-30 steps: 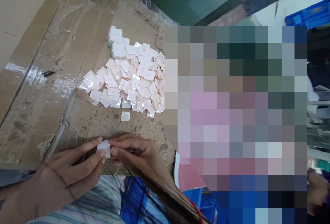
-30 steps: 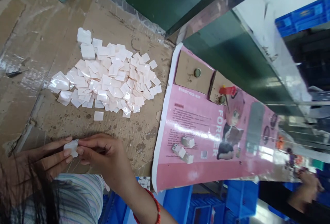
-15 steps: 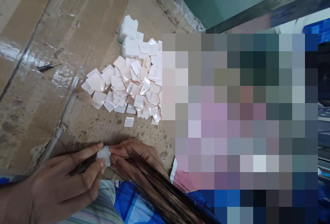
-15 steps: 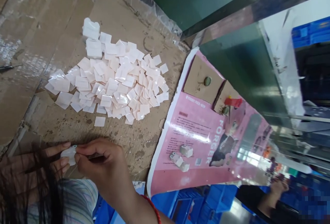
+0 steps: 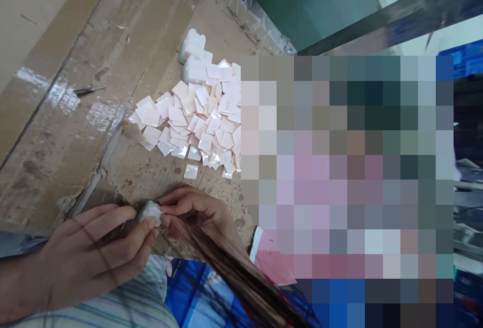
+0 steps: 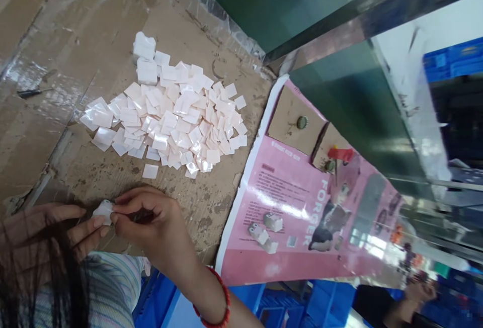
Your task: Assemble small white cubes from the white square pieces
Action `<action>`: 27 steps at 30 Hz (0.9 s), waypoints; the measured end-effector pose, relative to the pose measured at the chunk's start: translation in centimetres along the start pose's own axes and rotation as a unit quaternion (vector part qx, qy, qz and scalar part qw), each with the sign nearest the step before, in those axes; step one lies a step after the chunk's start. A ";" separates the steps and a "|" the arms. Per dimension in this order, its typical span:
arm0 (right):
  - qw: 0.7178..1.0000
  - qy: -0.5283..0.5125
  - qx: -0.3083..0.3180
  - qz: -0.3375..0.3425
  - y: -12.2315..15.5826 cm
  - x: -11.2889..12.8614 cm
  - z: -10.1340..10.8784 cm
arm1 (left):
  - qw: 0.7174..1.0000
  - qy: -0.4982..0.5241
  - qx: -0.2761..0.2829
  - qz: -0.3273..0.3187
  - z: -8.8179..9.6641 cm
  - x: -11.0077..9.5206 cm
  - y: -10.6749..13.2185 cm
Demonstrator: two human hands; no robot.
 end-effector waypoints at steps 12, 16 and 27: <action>0.985 -0.126 -0.072 -0.098 1.0 -0.7 -1.9 | 0.992 0.021 -0.080 -0.093 0.4 -0.2 -0.2; 0.979 -0.145 -0.084 -0.117 0.8 0.1 -1.9 | 0.991 0.042 -0.092 -0.088 -0.4 -0.6 0.4; 0.998 -0.020 0.011 -0.053 -0.5 0.4 -1.0 | 0.986 0.044 -0.133 -0.087 1.1 -0.6 -1.1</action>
Point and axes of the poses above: each hand's wrist, its own y-axis away from the middle knuckle, its own z-axis out of the back of the hand, x = y × z, the point moved 4 cm from there along -y, towards the middle knuckle, and after that the axes turned 13 degrees about y, right-handed, at the moved point
